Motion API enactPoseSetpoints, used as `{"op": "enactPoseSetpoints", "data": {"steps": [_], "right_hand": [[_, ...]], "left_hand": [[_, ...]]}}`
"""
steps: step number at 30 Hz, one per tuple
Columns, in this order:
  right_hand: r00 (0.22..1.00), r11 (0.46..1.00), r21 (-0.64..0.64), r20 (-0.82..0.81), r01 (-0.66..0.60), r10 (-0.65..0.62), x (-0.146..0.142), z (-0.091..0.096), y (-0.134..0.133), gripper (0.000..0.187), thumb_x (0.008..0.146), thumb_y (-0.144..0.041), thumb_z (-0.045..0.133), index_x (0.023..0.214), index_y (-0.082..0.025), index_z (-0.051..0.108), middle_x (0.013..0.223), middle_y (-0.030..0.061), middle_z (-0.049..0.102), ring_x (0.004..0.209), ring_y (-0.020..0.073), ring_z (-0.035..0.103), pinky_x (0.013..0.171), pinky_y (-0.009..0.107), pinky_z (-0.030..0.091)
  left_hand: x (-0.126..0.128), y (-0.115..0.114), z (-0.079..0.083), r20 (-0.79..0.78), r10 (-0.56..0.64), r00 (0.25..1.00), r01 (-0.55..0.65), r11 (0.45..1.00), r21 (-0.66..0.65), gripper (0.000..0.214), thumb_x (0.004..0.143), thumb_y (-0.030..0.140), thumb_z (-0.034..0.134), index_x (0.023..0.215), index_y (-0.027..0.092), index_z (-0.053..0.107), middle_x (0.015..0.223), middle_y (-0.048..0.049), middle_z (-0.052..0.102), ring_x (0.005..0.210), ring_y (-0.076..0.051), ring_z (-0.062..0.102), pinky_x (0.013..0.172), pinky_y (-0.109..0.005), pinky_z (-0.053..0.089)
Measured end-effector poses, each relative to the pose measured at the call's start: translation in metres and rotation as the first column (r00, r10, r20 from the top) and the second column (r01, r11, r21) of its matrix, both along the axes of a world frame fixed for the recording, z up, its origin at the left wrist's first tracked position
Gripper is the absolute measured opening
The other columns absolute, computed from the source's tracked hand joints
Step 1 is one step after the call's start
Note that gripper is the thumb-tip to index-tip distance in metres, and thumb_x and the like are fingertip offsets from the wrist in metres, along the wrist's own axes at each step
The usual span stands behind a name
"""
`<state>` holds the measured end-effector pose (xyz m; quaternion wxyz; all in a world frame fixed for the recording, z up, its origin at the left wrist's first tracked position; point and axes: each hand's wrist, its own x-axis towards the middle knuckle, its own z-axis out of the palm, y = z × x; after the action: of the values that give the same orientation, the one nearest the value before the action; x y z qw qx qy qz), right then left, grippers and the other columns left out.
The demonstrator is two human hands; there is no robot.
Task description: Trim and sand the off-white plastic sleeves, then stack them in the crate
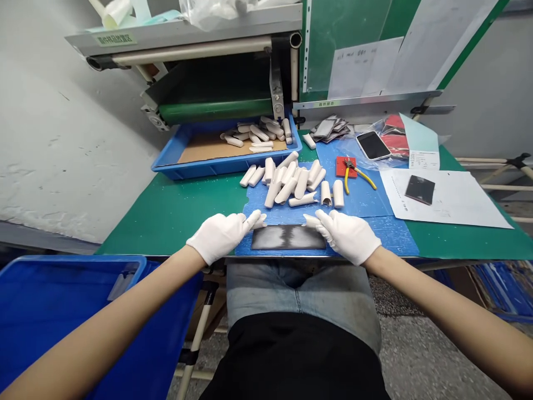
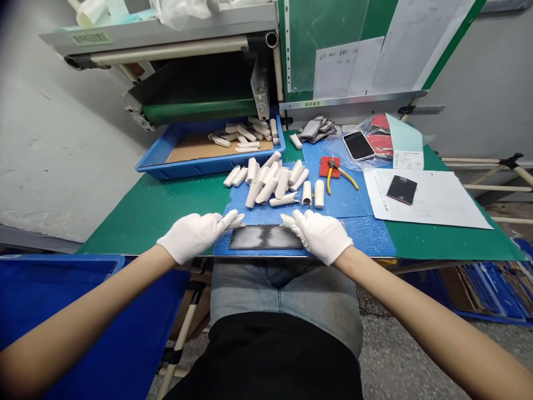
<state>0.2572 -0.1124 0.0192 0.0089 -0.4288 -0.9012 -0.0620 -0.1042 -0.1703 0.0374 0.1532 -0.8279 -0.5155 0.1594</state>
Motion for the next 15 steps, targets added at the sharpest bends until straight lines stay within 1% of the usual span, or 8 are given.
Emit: {"op": "enactPoseSetpoints", "data": {"steps": [2, 3, 5, 7, 8, 10, 12, 15], "right_hand": [[0.999, 1.000, -0.004, 0.042, -0.013, 0.013, -0.002, -0.007, -0.006, 0.057, 0.115, -0.052, 0.021, 0.136, -0.019, 0.063, 0.104, 0.0128, 0.065, 0.082, 0.0243, 0.060, 0.062, 0.036, 0.020], [0.999, 1.000, -0.019, 0.041, -0.024, 0.025, -0.002, -0.010, -0.009, 0.053, 0.115, -0.051, 0.025, 0.136, -0.019, 0.062, 0.104, 0.0125, 0.063, 0.081, 0.0239, 0.059, 0.062, 0.035, 0.020], [0.998, 0.995, -0.074, 0.002, -0.060, 0.060, -0.001, -0.016, -0.015, 0.046, 0.114, -0.046, 0.032, 0.145, -0.024, 0.057, 0.105, 0.0108, 0.061, 0.080, 0.0222, 0.059, 0.061, 0.033, 0.022], [0.994, 0.984, -0.143, -0.045, -0.104, 0.099, -0.002, -0.021, -0.018, 0.047, 0.114, -0.041, 0.034, 0.158, -0.031, 0.046, 0.108, 0.0088, 0.062, 0.079, 0.0199, 0.060, 0.060, 0.031, 0.023], [0.992, 0.977, -0.175, -0.062, -0.120, 0.111, -0.003, -0.023, -0.019, 0.049, 0.114, -0.041, 0.033, 0.162, -0.035, 0.040, 0.110, 0.0080, 0.063, 0.078, 0.0188, 0.061, 0.058, 0.031, 0.022], [0.992, 0.971, -0.210, -0.077, -0.115, 0.101, -0.009, -0.025, -0.019, 0.050, 0.115, -0.047, 0.031, 0.165, -0.042, 0.037, 0.110, 0.0062, 0.067, 0.076, 0.0178, 0.064, 0.057, 0.031, 0.019], [0.994, 0.976, -0.203, -0.084, -0.080, 0.064, -0.013, -0.027, -0.017, 0.051, 0.114, -0.057, 0.028, 0.161, -0.045, 0.044, 0.106, 0.0049, 0.072, 0.077, 0.0186, 0.068, 0.057, 0.031, 0.016], [0.994, 0.985, -0.162, -0.096, -0.063, 0.047, -0.010, -0.027, -0.016, 0.052, 0.112, -0.065, 0.031, 0.152, -0.046, 0.057, 0.095, 0.0040, 0.076, 0.077, 0.0197, 0.070, 0.058, 0.031, 0.014]], "left_hand": [[0.007, -0.006, 0.001, -0.004, -0.026, 1.000, 0.026, 1.000, 0.009, 0.056, 0.115, 0.040, 0.020, 0.156, 0.018, 0.052, 0.089, -0.0139, 0.064, 0.077, -0.025, 0.063, 0.059, -0.035, 0.033], [0.011, -0.010, 0.001, -0.007, -0.049, 0.999, 0.049, 0.999, 0.008, 0.053, 0.115, 0.036, 0.021, 0.155, 0.021, 0.053, 0.088, -0.0128, 0.063, 0.077, -0.025, 0.063, 0.059, -0.035, 0.032], [0.017, -0.016, 0.001, -0.012, -0.122, 0.992, 0.122, 0.992, -0.024, 0.051, 0.113, 0.022, 0.022, 0.156, 0.028, 0.051, 0.088, -0.0098, 0.062, 0.074, -0.023, 0.062, 0.057, -0.034, 0.029], [0.021, -0.019, 0.000, -0.011, -0.179, 0.984, 0.177, 0.980, -0.089, 0.053, 0.110, 0.014, 0.025, 0.152, 0.032, 0.051, 0.090, -0.0077, 0.062, 0.069, -0.021, 0.062, 0.054, -0.033, 0.025], [0.023, -0.020, -0.001, -0.006, -0.185, 0.983, 0.183, 0.975, -0.122, 0.049, 0.111, 0.016, 0.028, 0.151, 0.031, 0.051, 0.092, -0.0075, 0.063, 0.066, -0.020, 0.061, 0.052, -0.032, 0.023], [0.025, -0.019, -0.003, 0.018, -0.158, 0.987, 0.158, 0.973, -0.170, 0.041, 0.113, 0.032, 0.031, 0.149, 0.031, 0.052, 0.100, -0.0082, 0.065, 0.062, -0.019, 0.061, 0.049, -0.031, 0.018], [0.024, -0.016, -0.005, 0.036, -0.098, 0.995, 0.103, 0.980, -0.173, 0.045, 0.114, 0.045, 0.026, 0.149, 0.032, 0.052, 0.101, -0.0088, 0.066, 0.061, -0.018, 0.062, 0.048, -0.030, 0.015], [0.015, -0.013, -0.007, 0.028, -0.046, 0.999, 0.050, 0.985, -0.165, 0.050, 0.115, 0.047, 0.020, 0.149, 0.036, 0.055, 0.089, -0.0073, 0.065, 0.058, -0.017, 0.061, 0.051, -0.028, 0.014]]}}
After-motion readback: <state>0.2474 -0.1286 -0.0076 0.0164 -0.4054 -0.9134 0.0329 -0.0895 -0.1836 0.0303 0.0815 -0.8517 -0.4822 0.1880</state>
